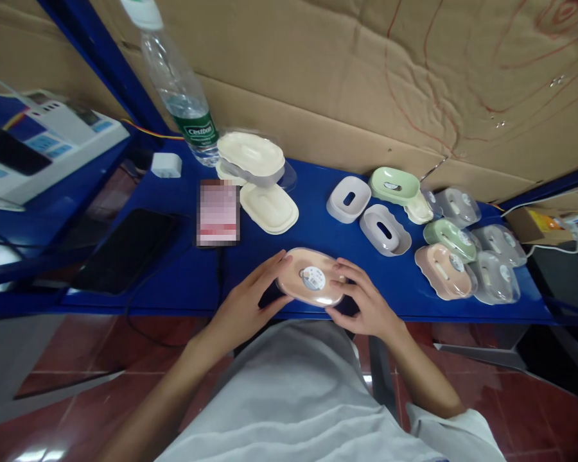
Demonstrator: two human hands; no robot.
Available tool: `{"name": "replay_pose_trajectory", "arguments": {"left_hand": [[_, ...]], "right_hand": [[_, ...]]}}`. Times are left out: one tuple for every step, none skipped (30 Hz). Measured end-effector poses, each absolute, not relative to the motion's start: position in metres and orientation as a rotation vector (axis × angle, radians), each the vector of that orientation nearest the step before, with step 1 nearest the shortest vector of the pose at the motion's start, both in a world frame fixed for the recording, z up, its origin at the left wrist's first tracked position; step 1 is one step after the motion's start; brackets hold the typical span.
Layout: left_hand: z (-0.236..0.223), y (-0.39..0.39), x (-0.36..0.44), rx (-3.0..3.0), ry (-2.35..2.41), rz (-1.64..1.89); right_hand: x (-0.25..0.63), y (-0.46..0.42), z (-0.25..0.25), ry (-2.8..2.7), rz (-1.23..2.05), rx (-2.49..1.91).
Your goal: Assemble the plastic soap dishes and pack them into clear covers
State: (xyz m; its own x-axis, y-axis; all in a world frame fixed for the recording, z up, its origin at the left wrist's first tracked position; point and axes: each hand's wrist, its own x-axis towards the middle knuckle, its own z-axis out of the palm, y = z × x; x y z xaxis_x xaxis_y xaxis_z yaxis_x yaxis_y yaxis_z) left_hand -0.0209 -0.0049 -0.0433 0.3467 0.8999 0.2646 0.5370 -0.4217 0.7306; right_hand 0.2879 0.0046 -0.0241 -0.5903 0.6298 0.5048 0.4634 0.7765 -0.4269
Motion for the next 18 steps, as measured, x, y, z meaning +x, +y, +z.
{"name": "replay_pose_trajectory", "arguments": {"left_hand": [[-0.0437,-0.0049,-0.021,2.088,1.249,0.896],[-0.044,-0.005,-0.0211,2.092,1.247,0.895],[-0.0442,-0.0051,-0.0211,2.098,1.244,0.895],[-0.0442,-0.0051,-0.0211,2.105,1.241,0.898],[-0.044,-0.0051,-0.021,2.112,1.236,0.902],[-0.0434,-0.0049,-0.021,2.118,1.23,0.907],[-0.0427,-0.0047,-0.0209,2.12,1.227,0.914],[-0.0417,-0.0044,-0.0208,2.116,1.227,0.922],[-0.0408,-0.0041,-0.0209,2.109,1.229,0.93],[-0.0398,-0.0037,-0.0209,2.097,1.234,0.934],[-0.0392,-0.0034,-0.0211,2.084,1.242,0.932],[-0.0388,-0.0031,-0.0214,2.07,1.249,0.926],[-0.0389,-0.0028,-0.0218,2.058,1.256,0.917],[-0.0394,-0.0025,-0.0224,2.049,1.262,0.909],[-0.0403,-0.0022,-0.023,2.041,1.267,0.908],[-0.0414,-0.002,-0.0237,2.036,1.272,0.91],[-0.0427,-0.0017,-0.0244,2.036,1.274,0.918],[-0.0439,-0.0014,-0.025,2.039,1.273,0.927]], "right_hand": [[0.2877,0.0051,-0.0247,-2.312,0.339,-0.819],[0.2875,0.0056,-0.0255,-2.314,0.346,-0.83],[0.2872,0.006,-0.0265,-2.317,0.351,-0.845],[0.2869,0.0064,-0.0275,-2.321,0.355,-0.86],[0.2865,0.0067,-0.0285,-2.324,0.358,-0.874],[0.286,0.0069,-0.0295,-2.329,0.359,-0.88],[0.2856,0.007,-0.0302,-2.333,0.358,-0.883],[0.2852,0.0071,-0.0306,-2.336,0.355,-0.883],[0.2849,0.0073,-0.0307,-2.339,0.352,-0.882],[0.2847,0.0075,-0.0303,-2.342,0.349,-0.881],[0.2846,0.0077,-0.0296,-2.343,0.348,-0.88],[0.2847,0.0081,-0.0287,-2.344,0.356,-0.886],[0.285,0.0084,-0.0277,-2.346,0.375,-0.899],[0.2854,0.0086,-0.0269,-2.349,0.404,-0.919],[0.2858,0.0087,-0.0262,-2.352,0.436,-0.944],[0.2862,0.0086,-0.0259,-2.355,0.461,-0.968],[0.2865,0.0083,-0.0259,-2.357,0.471,-0.982],[0.2865,0.0077,-0.0261,-2.362,0.461,-0.985]]}}
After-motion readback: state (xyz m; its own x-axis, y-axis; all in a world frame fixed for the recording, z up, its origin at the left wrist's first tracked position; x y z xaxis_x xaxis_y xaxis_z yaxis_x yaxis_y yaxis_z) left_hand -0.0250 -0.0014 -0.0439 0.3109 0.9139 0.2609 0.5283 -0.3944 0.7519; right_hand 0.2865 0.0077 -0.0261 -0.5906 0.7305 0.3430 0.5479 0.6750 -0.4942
